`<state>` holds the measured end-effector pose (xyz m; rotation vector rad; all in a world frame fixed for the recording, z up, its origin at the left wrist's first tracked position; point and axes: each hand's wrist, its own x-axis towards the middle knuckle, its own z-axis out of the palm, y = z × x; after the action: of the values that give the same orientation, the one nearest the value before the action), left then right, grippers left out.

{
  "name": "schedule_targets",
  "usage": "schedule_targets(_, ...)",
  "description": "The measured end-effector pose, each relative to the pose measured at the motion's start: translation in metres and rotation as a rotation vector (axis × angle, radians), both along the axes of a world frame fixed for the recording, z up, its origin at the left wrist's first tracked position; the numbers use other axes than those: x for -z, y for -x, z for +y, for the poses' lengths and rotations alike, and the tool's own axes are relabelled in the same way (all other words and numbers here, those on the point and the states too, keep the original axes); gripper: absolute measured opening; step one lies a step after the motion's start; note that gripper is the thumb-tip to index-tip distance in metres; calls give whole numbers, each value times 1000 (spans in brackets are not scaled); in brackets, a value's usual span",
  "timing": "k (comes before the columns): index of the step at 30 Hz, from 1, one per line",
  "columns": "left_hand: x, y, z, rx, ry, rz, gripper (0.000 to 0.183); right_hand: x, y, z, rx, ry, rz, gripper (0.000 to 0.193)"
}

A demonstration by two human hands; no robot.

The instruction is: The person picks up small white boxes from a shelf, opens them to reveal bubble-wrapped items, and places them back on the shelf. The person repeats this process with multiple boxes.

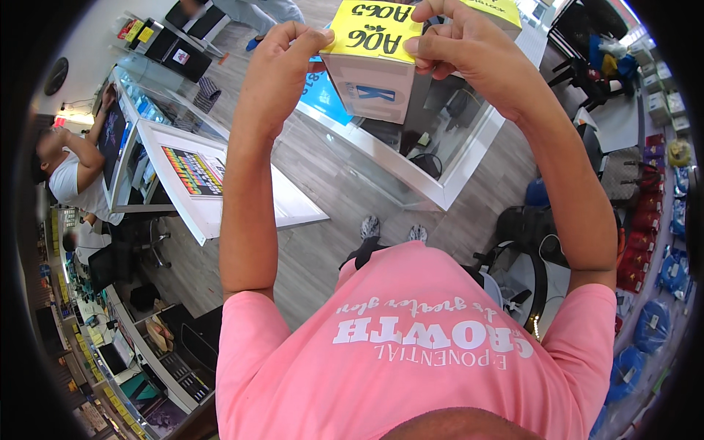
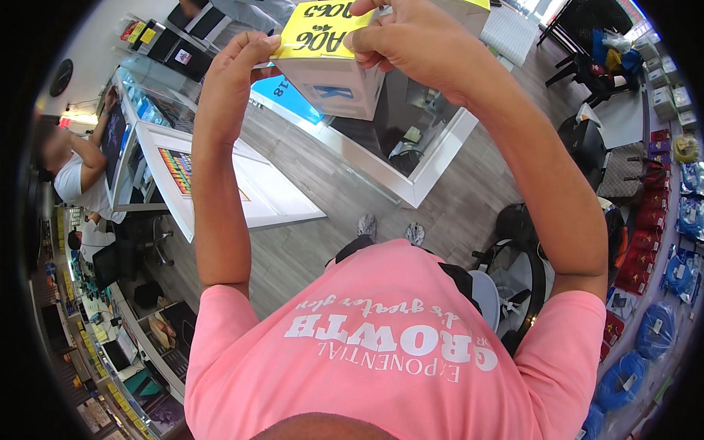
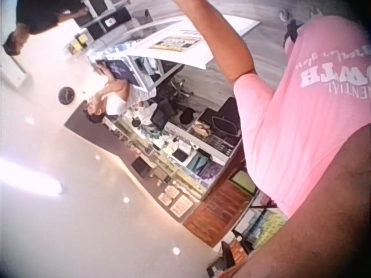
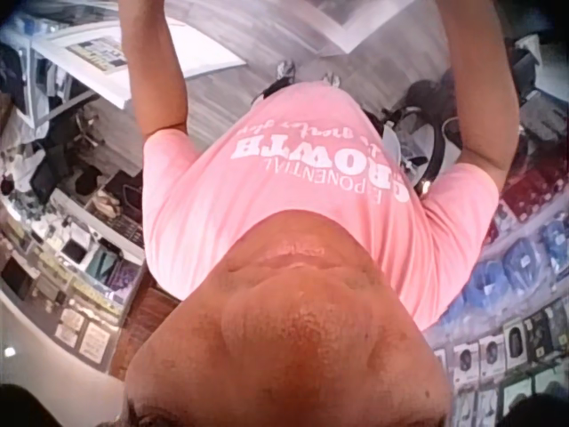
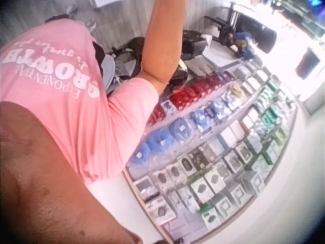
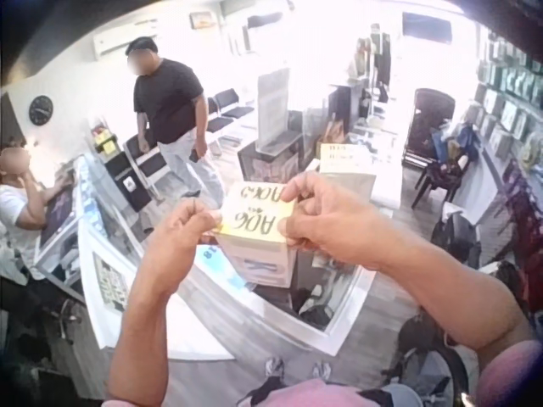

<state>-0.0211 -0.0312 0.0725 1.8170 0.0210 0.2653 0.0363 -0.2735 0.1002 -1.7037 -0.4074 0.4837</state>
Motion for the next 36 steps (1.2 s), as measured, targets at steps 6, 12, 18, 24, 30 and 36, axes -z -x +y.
schedule_targets(6, 6, 0, 2, 27, 45, -21, 29, -16, 11, -1, 11, 61, 7, 37)
schedule_targets(12, 7, -1, 8, 58, 4, -6, 32, -6, 7, 0, 43, 37, -16, 36)
schedule_targets(18, 8, -1, 12, 64, -56, 21, 38, -10, 11, 2, 44, 42, -14, 37)
schedule_targets(24, 9, -2, 15, 74, -76, 41, 40, -9, 8, 2, 4, 26, 2, 37)
schedule_targets(30, 8, -1, 12, 52, -61, 40, 39, -8, 5, 0, -3, 21, 16, 36)
schedule_targets(36, 8, -3, 14, 86, -60, 45, 41, -9, 4, 0, -10, 37, 28, 34)
